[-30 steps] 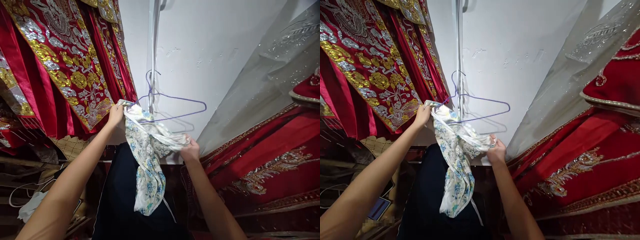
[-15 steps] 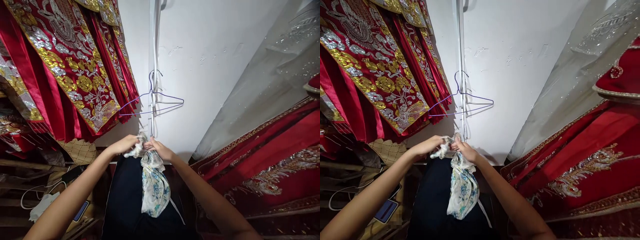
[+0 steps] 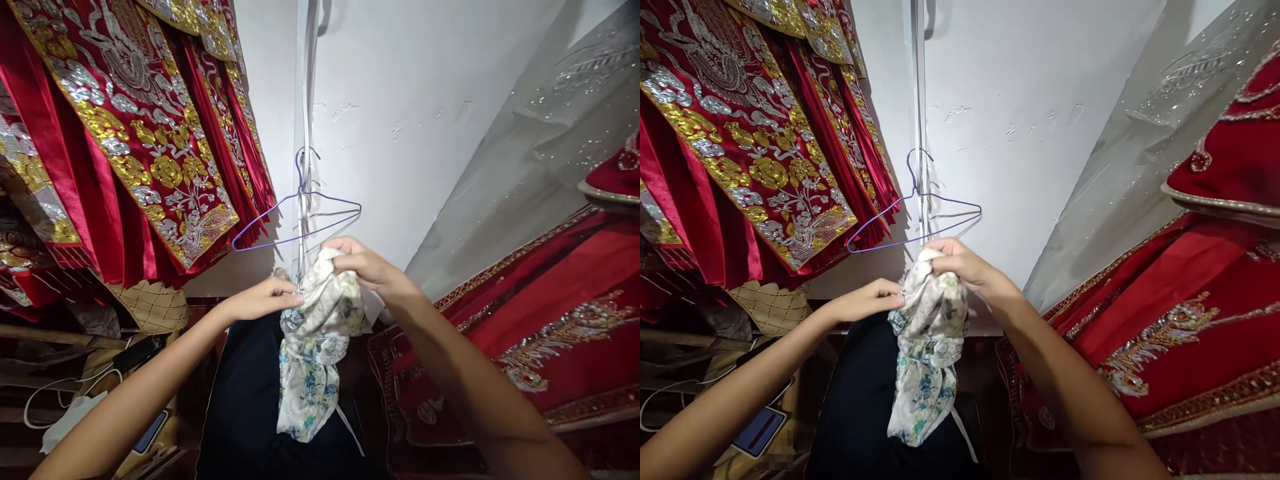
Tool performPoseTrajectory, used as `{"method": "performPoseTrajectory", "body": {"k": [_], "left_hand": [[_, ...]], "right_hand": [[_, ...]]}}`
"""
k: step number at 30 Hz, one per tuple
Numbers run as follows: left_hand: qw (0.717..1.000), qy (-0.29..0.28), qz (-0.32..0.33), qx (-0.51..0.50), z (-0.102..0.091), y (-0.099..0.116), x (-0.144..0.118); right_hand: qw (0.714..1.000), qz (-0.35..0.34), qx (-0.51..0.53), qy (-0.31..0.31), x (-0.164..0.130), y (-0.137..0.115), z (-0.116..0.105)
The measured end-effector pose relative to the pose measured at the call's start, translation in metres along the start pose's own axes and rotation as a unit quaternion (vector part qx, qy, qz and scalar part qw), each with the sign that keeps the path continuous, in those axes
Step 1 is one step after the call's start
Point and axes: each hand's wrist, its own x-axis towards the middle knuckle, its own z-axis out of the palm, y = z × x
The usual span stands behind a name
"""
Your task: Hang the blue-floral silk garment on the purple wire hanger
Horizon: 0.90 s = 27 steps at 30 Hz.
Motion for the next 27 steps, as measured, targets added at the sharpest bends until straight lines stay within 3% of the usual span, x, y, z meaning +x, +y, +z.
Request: {"method": "performPoseTrajectory", "body": {"k": [3, 5, 7, 10, 13, 15, 16, 18, 21, 22, 25, 27], "left_hand": [[0.995, -0.054, -0.050, 0.072, 0.000, -0.013, -0.010], [0.995, -0.012, -0.037, 0.095, -0.003, -0.017, -0.016], [0.993, 0.080, -0.012, 0.085, -0.008, -0.018, -0.016], [0.984, 0.178, 0.025, 0.013, -0.012, -0.011, -0.005], [0.983, 0.148, 0.058, -0.095, -0.006, 0.004, 0.010], [0.985, 0.089, 0.038, -0.142, 0.002, 0.011, 0.015], [0.988, 0.062, 0.017, -0.142, 0.005, 0.013, 0.015], [0.995, 0.047, -0.020, -0.083, 0.007, 0.009, 0.012], [0.992, 0.074, -0.078, 0.072, -0.003, -0.010, -0.001], [0.984, 0.071, -0.105, 0.121, -0.009, -0.018, -0.007], [0.940, 0.052, -0.197, 0.275, -0.028, -0.040, -0.024], [0.900, 0.071, -0.238, 0.359, -0.039, -0.050, -0.034]], "right_hand": [[0.969, -0.149, -0.025, 0.194, 0.011, -0.017, -0.036], [0.950, -0.202, -0.008, 0.236, 0.018, -0.023, -0.051], [0.966, -0.172, -0.016, 0.191, 0.022, -0.024, -0.050], [0.994, -0.066, -0.042, 0.079, 0.019, -0.021, -0.023], [0.998, -0.012, -0.067, -0.011, 0.013, -0.021, 0.001], [0.994, -0.021, -0.098, -0.036, 0.012, -0.025, -0.002], [0.991, -0.046, -0.123, -0.016, 0.013, -0.026, -0.009], [0.968, -0.128, -0.194, 0.095, 0.021, -0.025, -0.029], [0.888, -0.219, -0.285, 0.286, 0.041, -0.003, -0.059], [0.878, -0.218, -0.300, 0.302, 0.049, 0.009, -0.065], [0.892, -0.167, -0.345, 0.239, 0.070, 0.051, -0.072], [0.894, -0.141, -0.372, 0.205, 0.077, 0.073, -0.073]]}}
